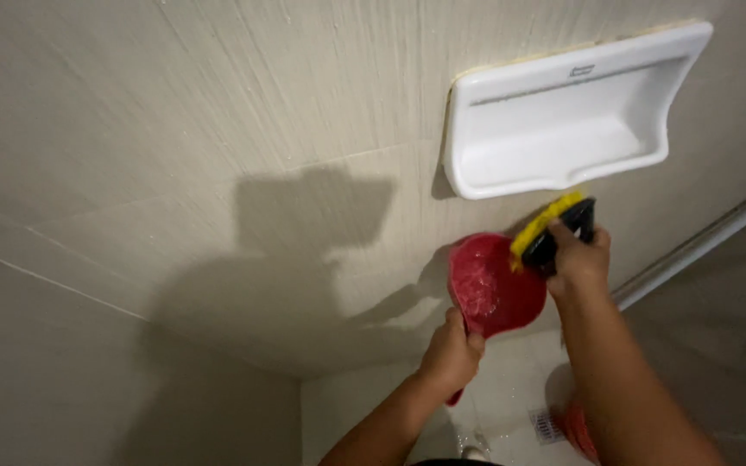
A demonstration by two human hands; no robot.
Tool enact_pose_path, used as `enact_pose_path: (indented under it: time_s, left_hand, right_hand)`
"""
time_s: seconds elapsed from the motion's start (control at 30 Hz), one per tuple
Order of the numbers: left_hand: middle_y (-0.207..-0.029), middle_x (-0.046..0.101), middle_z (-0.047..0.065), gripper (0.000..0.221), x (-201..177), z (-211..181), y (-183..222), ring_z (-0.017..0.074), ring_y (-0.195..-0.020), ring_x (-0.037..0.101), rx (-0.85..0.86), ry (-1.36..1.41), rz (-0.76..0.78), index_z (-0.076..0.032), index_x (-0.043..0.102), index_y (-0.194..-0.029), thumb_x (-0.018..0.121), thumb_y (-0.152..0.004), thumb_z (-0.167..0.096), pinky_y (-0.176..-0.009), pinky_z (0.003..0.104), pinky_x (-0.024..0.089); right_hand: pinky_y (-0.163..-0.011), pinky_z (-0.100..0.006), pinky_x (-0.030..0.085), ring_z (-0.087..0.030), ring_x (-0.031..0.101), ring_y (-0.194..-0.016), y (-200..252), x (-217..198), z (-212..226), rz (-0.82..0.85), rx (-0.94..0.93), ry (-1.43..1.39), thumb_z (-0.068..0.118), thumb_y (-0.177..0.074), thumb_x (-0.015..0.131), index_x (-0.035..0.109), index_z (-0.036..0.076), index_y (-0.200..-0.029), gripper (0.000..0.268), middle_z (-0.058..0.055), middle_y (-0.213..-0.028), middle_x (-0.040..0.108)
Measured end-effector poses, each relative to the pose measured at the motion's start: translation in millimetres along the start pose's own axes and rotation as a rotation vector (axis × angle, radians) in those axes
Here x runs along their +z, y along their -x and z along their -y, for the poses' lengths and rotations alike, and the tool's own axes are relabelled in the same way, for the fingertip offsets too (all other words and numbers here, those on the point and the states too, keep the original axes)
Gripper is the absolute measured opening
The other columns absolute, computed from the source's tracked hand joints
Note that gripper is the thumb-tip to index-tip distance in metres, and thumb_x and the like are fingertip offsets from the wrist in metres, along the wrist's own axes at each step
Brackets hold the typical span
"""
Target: Cleaning a tiled bathroom wall using a scrub brush and rinsing with water from a scoop.
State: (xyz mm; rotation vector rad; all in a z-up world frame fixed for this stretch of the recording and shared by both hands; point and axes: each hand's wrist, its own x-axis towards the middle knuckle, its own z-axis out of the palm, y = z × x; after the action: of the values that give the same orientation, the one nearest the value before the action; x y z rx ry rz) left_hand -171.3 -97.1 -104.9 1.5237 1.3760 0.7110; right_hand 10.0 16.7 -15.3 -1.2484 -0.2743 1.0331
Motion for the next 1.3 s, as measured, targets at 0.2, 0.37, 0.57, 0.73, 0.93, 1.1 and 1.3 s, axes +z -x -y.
enact_pose_path:
  time_s: [0.2,0.37,0.57,0.73,0.93,1.1,1.3]
  left_hand:
    - [-0.088,0.068,0.031,0.049,7,2,-1,0.043,-0.077,0.071,-0.099,-0.124,0.037,0.016,0.035,-0.131,0.053,-0.099,-0.017,-0.069,0.05,0.057]
    - [-0.087,0.068,0.03,0.05,23,-6,6,0.0438,-0.077,0.07,-0.032,-0.222,0.103,0.017,0.038,-0.13,0.053,-0.098,-0.018,-0.068,0.051,0.056]
    - [-0.089,0.068,0.032,0.047,29,15,-5,0.0459,-0.078,0.067,0.095,-0.184,0.01,0.015,0.037,-0.128,0.056,-0.099,-0.017,-0.068,0.054,0.053]
    - [-0.083,0.068,0.024,0.035,-19,-52,4,0.0354,-0.07,0.07,-0.147,0.135,0.08,0.009,0.042,-0.121,0.051,-0.098,-0.016,-0.061,0.046,0.057]
    - [-0.083,0.067,0.014,0.033,-24,-53,3,0.0234,-0.066,0.065,-0.139,0.129,0.105,0.007,0.04,-0.121,0.05,-0.102,-0.017,-0.053,0.037,0.054]
    - [-0.083,0.066,0.013,0.032,-17,-45,3,0.0195,-0.062,0.061,-0.185,0.196,0.147,0.007,0.043,-0.121,0.049,-0.105,-0.02,-0.052,0.037,0.053]
    - [-0.081,0.068,0.012,0.03,-11,-28,1,0.0169,-0.057,0.063,-0.088,0.173,0.09,0.005,0.046,-0.121,0.051,-0.103,-0.018,-0.05,0.033,0.053]
  right_hand:
    - [-0.079,-0.043,0.063,-0.031,0.07,-0.095,20,-17,-34,0.279,0.129,0.557,0.004,-0.084,0.076,0.053,0.005,-0.14,0.06,-0.019,-0.119,0.069]
    - [-0.076,-0.05,0.062,-0.033,0.069,-0.093,-40,-54,-122,0.211,0.207,0.789,0.008,-0.085,0.078,0.057,-0.007,-0.134,0.056,-0.024,-0.118,0.068]
    - [-0.086,-0.05,0.059,-0.033,0.068,-0.104,-32,-41,-91,0.279,0.649,0.223,0.024,-0.089,0.074,0.063,0.003,-0.129,0.047,-0.018,-0.124,0.068]
    - [-0.092,-0.045,0.057,-0.028,0.064,-0.11,11,15,-12,0.129,0.204,-0.026,0.027,-0.096,0.073,0.057,0.01,-0.134,0.045,-0.014,-0.133,0.065]
    - [-0.074,-0.033,0.052,-0.017,0.061,-0.085,21,48,-39,0.058,-0.261,0.064,0.018,-0.092,0.08,0.066,0.007,-0.122,0.035,-0.003,-0.105,0.07]
    - [-0.07,-0.036,0.047,-0.021,0.054,-0.081,-1,28,-21,0.218,-0.186,0.158,0.011,-0.097,0.074,0.064,0.003,-0.125,0.03,-0.008,-0.098,0.063]
    - [-0.084,-0.043,0.061,-0.025,0.066,-0.099,-60,-1,6,0.08,-0.034,-0.265,0.016,-0.101,0.053,0.061,0.003,-0.127,0.03,-0.01,-0.116,0.067]
